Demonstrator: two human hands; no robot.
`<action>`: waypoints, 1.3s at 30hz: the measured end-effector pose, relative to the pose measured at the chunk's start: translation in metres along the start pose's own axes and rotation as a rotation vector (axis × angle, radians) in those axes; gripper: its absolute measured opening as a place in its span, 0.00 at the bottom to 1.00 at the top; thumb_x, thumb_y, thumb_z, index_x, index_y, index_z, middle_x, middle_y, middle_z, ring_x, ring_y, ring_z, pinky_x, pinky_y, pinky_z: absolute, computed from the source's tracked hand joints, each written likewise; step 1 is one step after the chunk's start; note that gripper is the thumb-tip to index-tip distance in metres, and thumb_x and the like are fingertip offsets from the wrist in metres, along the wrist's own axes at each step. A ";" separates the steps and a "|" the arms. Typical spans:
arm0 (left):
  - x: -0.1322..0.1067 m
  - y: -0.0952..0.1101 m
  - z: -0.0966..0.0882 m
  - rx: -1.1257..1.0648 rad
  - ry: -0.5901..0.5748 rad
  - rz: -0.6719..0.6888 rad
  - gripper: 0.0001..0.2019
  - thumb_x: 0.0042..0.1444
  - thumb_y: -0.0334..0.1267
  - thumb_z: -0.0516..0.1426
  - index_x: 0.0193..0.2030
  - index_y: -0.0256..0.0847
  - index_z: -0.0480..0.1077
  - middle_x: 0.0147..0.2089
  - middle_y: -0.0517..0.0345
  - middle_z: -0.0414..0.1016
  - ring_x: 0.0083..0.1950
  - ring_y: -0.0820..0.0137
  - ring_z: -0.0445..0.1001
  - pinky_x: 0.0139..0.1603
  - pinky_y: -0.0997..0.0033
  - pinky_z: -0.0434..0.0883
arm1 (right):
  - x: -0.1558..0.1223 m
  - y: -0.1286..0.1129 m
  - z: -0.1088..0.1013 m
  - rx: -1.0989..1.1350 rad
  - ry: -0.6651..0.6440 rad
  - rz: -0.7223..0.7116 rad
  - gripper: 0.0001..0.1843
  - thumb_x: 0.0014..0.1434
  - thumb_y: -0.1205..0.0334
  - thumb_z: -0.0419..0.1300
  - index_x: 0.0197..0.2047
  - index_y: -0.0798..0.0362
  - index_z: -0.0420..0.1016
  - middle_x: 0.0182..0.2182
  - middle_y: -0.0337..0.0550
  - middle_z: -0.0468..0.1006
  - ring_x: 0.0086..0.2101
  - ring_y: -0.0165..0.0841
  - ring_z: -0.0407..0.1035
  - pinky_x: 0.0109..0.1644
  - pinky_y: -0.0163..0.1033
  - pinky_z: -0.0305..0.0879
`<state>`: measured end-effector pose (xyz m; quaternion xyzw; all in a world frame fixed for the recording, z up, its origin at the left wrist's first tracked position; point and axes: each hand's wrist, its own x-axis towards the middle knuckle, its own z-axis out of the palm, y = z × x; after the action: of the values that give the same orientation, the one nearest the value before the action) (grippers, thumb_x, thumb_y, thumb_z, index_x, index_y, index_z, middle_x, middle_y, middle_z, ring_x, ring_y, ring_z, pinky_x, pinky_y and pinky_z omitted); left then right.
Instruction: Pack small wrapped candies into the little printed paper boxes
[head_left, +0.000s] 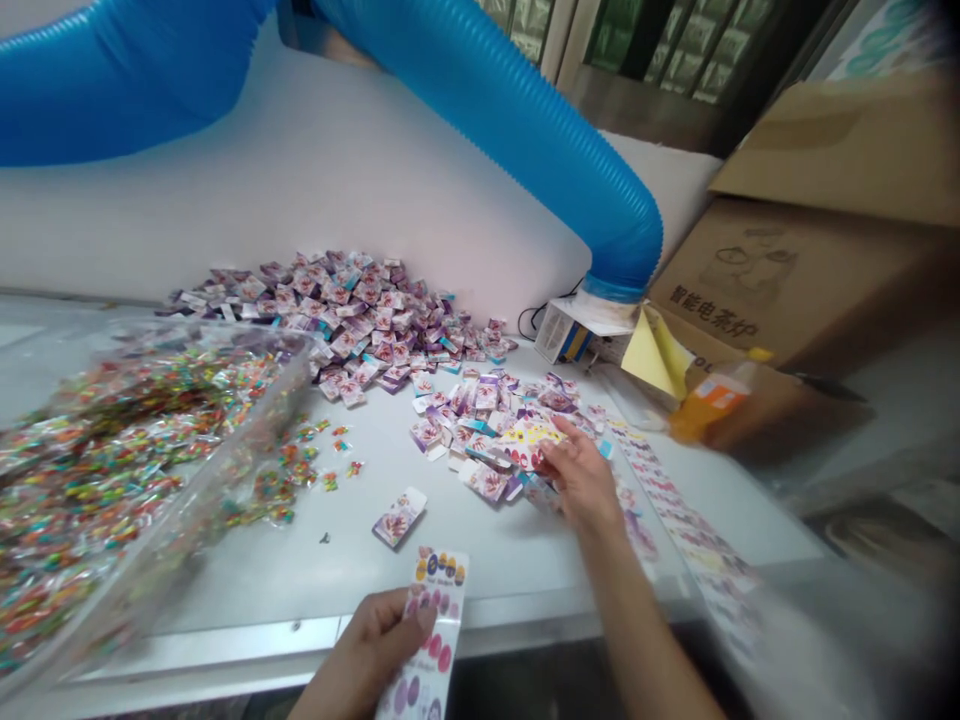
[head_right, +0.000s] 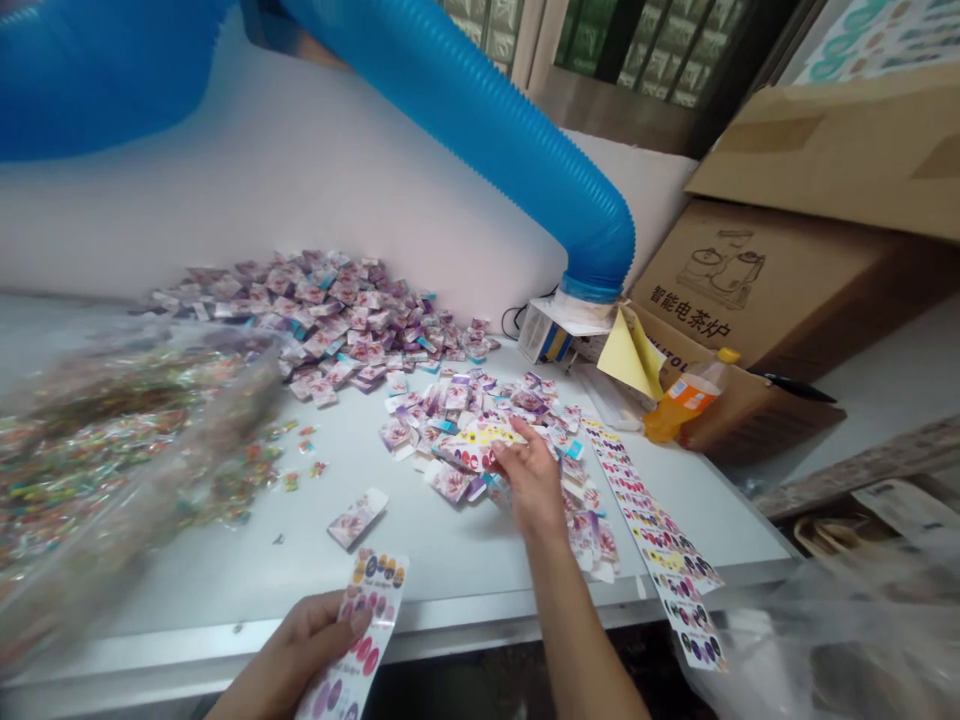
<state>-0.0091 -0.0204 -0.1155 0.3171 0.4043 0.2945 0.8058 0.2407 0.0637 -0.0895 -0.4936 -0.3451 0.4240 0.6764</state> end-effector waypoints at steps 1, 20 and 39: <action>0.000 -0.001 -0.003 -0.009 0.016 0.003 0.18 0.45 0.49 0.65 0.27 0.33 0.71 0.20 0.60 0.68 0.20 0.80 0.60 0.22 0.80 0.54 | 0.006 -0.005 -0.007 -0.071 -0.071 -0.007 0.31 0.46 0.56 0.68 0.53 0.53 0.67 0.21 0.29 0.67 0.23 0.25 0.64 0.30 0.32 0.64; 0.094 0.067 0.032 1.177 0.603 1.091 0.27 0.55 0.40 0.56 0.62 0.39 0.59 0.59 0.41 0.65 0.61 0.54 0.61 0.59 0.50 0.62 | -0.012 -0.045 -0.032 -0.454 -0.439 -0.085 0.24 0.57 0.58 0.61 0.57 0.48 0.66 0.30 0.36 0.72 0.32 0.29 0.67 0.38 0.35 0.65; 0.021 0.041 0.040 0.230 0.135 0.369 0.19 0.45 0.53 0.63 0.27 0.37 0.73 0.24 0.60 0.71 0.29 0.70 0.67 0.32 0.74 0.62 | -0.056 -0.034 0.026 -0.735 -0.653 -0.179 0.06 0.56 0.60 0.62 0.38 0.50 0.77 0.33 0.40 0.73 0.33 0.31 0.68 0.34 0.33 0.62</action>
<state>0.0256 0.0094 -0.0756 0.4548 0.4234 0.4092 0.6681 0.2029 0.0167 -0.0525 -0.5092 -0.7064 0.3470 0.3483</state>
